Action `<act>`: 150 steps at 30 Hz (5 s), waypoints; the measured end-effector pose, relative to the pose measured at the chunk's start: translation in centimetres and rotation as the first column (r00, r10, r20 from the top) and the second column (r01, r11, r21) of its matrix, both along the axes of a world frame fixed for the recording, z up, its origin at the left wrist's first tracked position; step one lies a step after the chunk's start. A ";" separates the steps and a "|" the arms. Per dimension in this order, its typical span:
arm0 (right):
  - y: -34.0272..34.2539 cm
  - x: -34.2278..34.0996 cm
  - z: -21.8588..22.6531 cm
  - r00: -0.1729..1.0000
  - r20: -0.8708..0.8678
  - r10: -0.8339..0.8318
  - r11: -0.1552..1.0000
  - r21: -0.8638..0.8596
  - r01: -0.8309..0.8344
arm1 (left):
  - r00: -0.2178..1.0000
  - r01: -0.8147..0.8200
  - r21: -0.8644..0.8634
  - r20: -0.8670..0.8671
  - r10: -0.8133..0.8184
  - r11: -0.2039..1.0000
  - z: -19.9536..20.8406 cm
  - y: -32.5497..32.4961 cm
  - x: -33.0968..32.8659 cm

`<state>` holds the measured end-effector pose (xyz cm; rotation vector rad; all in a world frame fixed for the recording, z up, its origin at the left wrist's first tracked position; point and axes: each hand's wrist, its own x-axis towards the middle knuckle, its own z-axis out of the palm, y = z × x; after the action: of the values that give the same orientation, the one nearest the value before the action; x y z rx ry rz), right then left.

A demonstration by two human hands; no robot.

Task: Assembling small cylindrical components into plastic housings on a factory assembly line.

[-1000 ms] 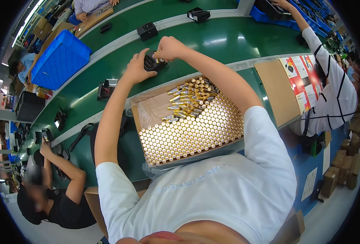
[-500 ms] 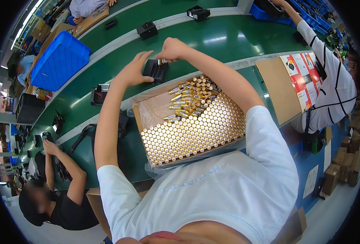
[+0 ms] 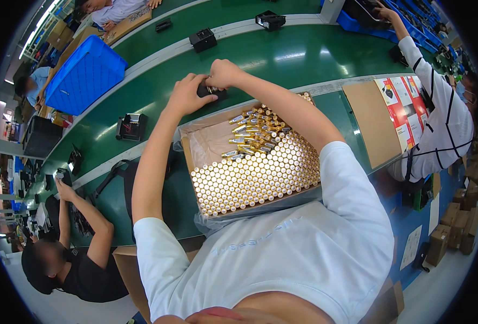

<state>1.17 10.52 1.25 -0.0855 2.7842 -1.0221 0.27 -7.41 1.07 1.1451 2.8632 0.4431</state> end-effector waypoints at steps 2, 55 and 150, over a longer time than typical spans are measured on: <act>-0.4 0.5 0.3 1.000 -0.010 0.025 1.000 -0.012 -0.025 | 1.000 0.002 0.013 -0.018 -0.002 1.000 -0.4 -0.7 0.1; -11.8 -1.4 -3.9 0.718 -0.423 0.553 0.816 0.450 -0.363 | 0.789 -0.047 -0.286 -0.598 -0.140 0.957 -1.7 -11.8 2.2; -5.9 10.7 2.5 0.654 0.225 0.722 0.590 0.295 -0.752 | 0.974 0.207 -0.089 -0.079 -0.214 0.974 5.8 -14.4 11.5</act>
<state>11.84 4.59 3.75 -1.0336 2.3810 -0.2657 11.75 -21.83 6.90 1.4686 2.7584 0.2724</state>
